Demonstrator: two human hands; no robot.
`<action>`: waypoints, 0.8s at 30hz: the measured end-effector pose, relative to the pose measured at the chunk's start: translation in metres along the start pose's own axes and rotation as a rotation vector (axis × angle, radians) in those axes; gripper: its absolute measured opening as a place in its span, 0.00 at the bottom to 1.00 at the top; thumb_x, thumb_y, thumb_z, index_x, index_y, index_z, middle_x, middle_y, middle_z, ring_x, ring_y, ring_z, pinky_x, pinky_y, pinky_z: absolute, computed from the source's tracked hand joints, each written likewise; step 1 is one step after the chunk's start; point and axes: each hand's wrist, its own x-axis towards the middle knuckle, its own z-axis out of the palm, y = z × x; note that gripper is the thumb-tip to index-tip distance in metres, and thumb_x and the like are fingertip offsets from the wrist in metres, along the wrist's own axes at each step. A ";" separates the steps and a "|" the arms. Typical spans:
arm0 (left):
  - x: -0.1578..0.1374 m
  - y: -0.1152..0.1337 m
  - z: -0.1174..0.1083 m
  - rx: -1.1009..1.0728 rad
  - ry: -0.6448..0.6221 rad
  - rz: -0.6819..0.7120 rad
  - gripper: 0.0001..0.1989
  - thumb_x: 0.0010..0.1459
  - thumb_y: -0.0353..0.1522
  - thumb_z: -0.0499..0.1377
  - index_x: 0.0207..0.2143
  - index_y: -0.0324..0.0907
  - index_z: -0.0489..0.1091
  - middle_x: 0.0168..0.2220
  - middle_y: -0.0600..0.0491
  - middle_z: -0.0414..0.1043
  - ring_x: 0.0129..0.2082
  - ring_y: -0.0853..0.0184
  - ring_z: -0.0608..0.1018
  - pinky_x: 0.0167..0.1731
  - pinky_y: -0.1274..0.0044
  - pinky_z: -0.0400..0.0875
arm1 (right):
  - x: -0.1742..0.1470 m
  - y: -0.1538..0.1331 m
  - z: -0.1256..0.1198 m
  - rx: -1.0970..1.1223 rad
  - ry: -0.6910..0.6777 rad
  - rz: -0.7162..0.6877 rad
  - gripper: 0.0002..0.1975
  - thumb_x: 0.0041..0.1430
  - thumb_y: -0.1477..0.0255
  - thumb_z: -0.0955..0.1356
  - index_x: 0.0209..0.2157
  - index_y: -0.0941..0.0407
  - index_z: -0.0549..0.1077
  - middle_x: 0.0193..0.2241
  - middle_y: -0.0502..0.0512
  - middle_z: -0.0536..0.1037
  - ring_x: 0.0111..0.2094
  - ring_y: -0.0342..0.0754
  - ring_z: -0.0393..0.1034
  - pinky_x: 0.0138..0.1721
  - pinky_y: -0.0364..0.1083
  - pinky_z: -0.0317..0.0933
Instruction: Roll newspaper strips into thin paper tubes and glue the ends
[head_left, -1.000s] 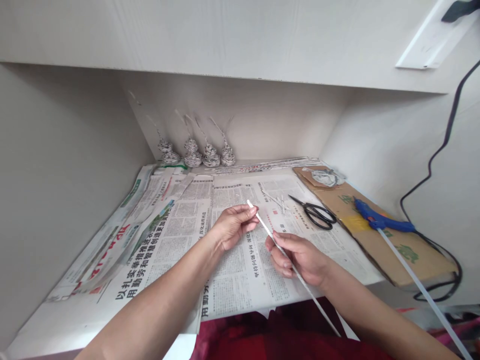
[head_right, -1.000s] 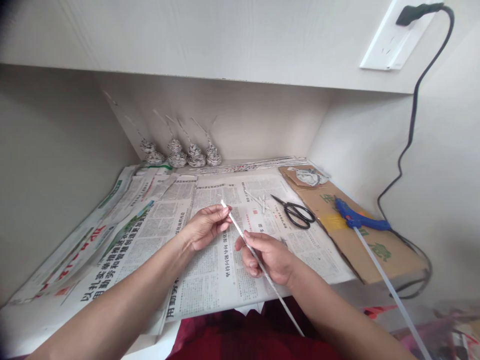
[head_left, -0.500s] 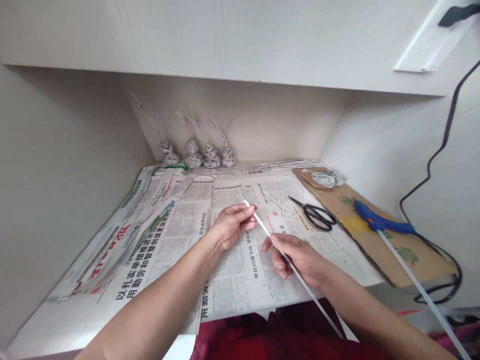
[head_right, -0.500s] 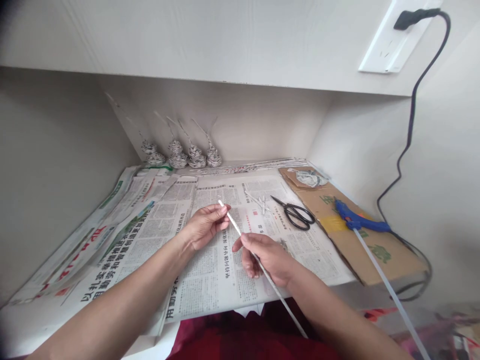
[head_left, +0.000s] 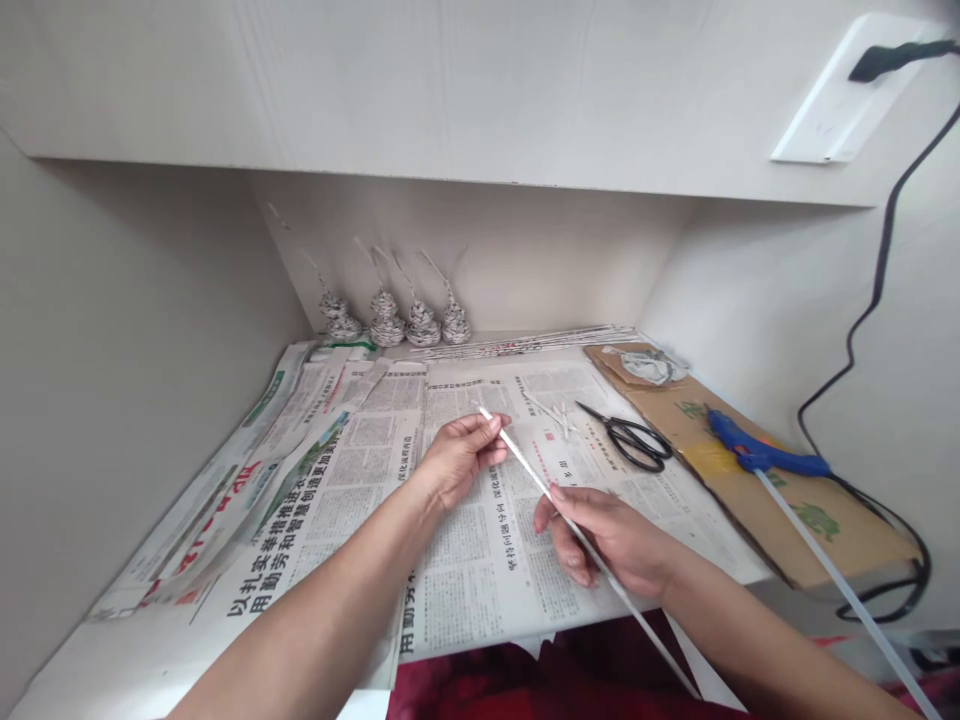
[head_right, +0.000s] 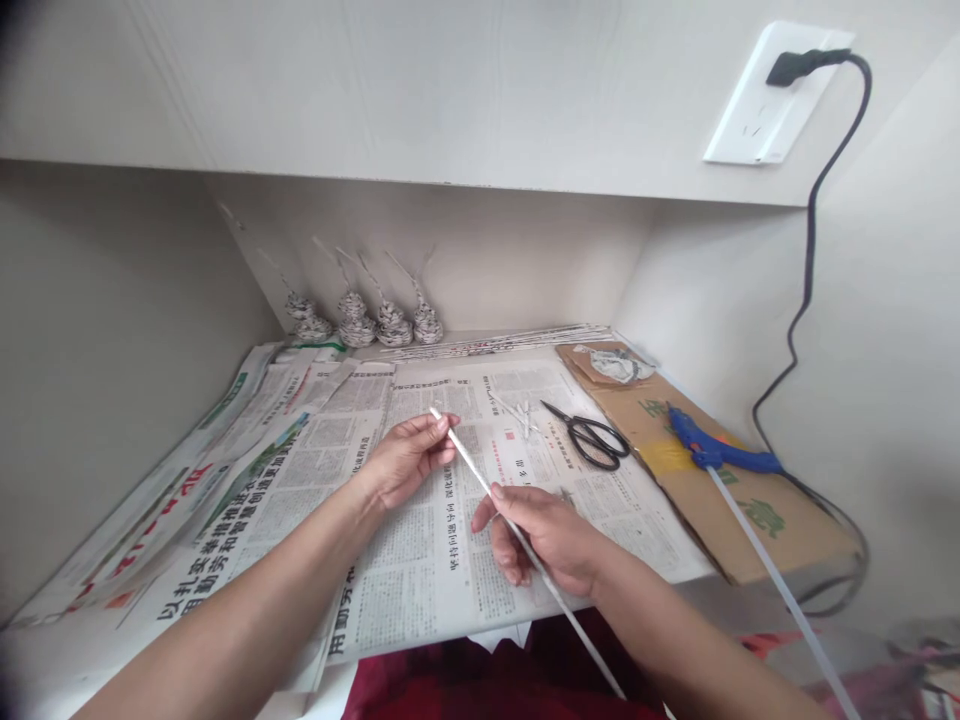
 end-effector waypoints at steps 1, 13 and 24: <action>0.002 0.002 -0.002 -0.017 0.049 0.026 0.08 0.51 0.29 0.63 0.35 0.32 0.75 0.25 0.51 0.70 0.23 0.76 0.73 0.26 0.84 0.74 | -0.004 -0.001 -0.002 -0.035 0.000 0.002 0.21 0.62 0.56 0.59 0.32 0.59 0.69 0.15 0.46 0.65 0.15 0.39 0.59 0.17 0.40 0.51; 0.017 0.020 -0.021 -0.199 0.414 0.251 0.06 0.58 0.27 0.56 0.35 0.36 0.72 0.28 0.51 0.71 0.23 0.75 0.73 0.23 0.84 0.72 | -0.071 -0.035 -0.063 -0.467 0.079 0.105 0.18 0.59 0.58 0.64 0.28 0.59 0.72 0.17 0.47 0.62 0.16 0.36 0.52 0.19 0.40 0.46; 0.019 0.014 -0.024 -0.100 0.393 0.289 0.16 0.37 0.33 0.70 0.28 0.37 0.69 0.24 0.57 0.67 0.21 0.77 0.69 0.19 0.86 0.65 | 0.031 -0.095 -0.148 0.059 0.765 -0.183 0.10 0.62 0.74 0.61 0.27 0.57 0.67 0.14 0.48 0.64 0.14 0.39 0.58 0.12 0.36 0.51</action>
